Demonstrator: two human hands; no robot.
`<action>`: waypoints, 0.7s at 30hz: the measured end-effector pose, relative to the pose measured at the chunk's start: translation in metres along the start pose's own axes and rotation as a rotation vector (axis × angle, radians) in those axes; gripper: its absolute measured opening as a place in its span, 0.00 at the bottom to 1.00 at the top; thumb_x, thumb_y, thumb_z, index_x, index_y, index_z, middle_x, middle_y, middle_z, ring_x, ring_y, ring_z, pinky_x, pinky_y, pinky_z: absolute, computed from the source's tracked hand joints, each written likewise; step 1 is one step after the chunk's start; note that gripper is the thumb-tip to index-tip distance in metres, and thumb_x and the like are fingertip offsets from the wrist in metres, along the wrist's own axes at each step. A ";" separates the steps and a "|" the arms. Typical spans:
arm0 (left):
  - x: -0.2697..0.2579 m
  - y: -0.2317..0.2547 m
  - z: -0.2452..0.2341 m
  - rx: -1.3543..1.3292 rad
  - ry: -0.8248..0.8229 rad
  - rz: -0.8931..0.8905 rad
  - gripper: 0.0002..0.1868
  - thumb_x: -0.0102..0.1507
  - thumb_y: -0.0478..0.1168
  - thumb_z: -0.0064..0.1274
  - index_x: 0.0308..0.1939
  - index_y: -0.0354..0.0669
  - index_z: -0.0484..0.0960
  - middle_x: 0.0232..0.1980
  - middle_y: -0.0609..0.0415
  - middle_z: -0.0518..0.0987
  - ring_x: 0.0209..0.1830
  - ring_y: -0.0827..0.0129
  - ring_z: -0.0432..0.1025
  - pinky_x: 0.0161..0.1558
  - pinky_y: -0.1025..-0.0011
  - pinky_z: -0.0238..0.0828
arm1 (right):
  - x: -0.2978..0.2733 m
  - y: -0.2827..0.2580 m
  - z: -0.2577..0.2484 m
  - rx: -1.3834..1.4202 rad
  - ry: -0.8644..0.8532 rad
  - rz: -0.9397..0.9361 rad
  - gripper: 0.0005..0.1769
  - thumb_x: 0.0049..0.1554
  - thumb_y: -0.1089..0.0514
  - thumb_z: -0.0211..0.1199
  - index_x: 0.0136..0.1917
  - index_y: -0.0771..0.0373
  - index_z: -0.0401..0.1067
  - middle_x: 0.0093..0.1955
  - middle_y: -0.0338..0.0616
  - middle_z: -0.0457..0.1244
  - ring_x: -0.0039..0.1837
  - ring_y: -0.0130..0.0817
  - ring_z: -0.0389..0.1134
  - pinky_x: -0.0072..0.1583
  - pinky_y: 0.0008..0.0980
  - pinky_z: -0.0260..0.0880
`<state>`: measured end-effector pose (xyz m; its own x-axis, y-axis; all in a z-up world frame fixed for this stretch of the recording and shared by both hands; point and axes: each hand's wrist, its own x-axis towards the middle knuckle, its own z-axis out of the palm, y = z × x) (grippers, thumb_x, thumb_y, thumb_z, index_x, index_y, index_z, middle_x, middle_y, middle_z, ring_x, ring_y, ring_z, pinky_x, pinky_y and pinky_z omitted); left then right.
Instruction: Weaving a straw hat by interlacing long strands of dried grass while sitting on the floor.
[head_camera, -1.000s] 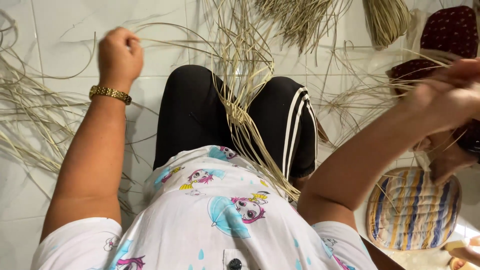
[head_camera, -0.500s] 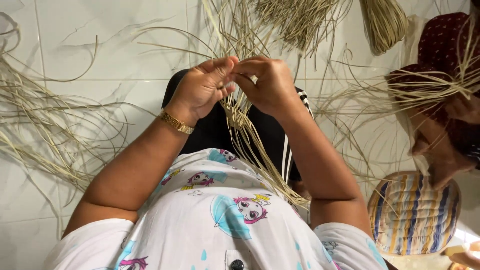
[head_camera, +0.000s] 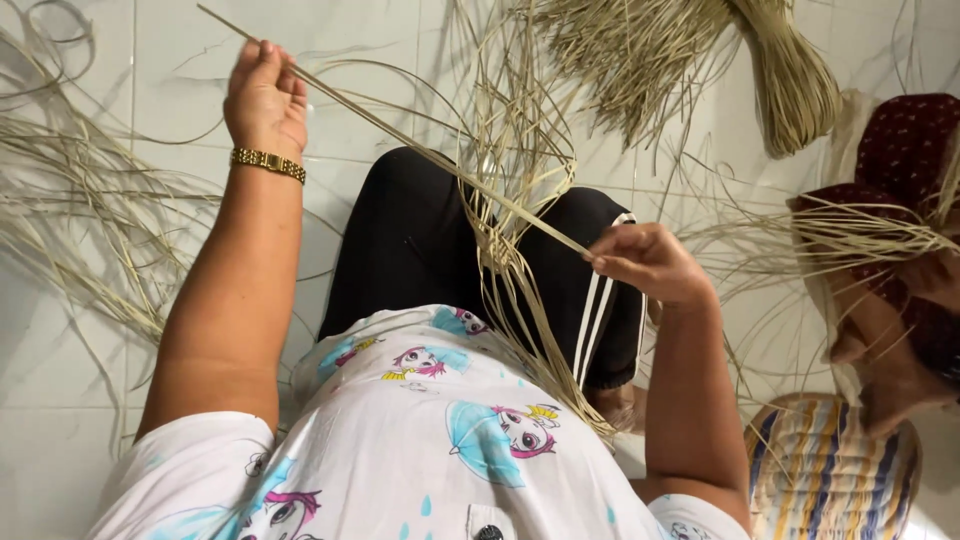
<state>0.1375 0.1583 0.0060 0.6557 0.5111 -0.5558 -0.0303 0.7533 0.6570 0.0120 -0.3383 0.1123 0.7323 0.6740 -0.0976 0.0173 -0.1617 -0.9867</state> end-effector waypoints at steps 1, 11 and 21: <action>0.005 0.003 -0.002 0.015 0.032 0.031 0.26 0.58 0.34 0.68 0.58 0.44 0.75 0.39 0.52 0.87 0.35 0.71 0.80 0.40 0.73 0.74 | -0.008 0.003 -0.005 0.025 -0.003 0.063 0.02 0.61 0.61 0.65 0.46 0.61 0.78 0.39 0.34 0.67 0.39 0.19 0.64 0.42 0.18 0.64; 0.001 0.017 0.003 0.095 -0.032 0.227 0.09 0.61 0.37 0.65 0.27 0.52 0.82 0.31 0.59 0.82 0.31 0.79 0.75 0.39 0.77 0.67 | -0.045 0.011 -0.016 0.092 0.182 0.096 0.01 0.58 0.64 0.67 0.44 0.64 0.77 0.36 0.37 0.65 0.35 0.21 0.61 0.37 0.20 0.62; 0.012 0.011 0.026 0.049 -0.028 0.297 0.04 0.62 0.32 0.62 0.32 0.43 0.86 0.28 0.54 0.84 0.22 0.78 0.70 0.29 0.77 0.65 | -0.067 -0.018 -0.038 0.308 0.095 -0.203 0.09 0.63 0.63 0.56 0.52 0.58 0.76 0.56 0.43 0.67 0.61 0.35 0.69 0.67 0.37 0.70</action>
<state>0.1650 0.1622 0.0197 0.6441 0.6942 -0.3214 -0.1880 0.5509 0.8131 -0.0114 -0.4085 0.1413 0.7949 0.5981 0.1021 -0.0264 0.2022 -0.9790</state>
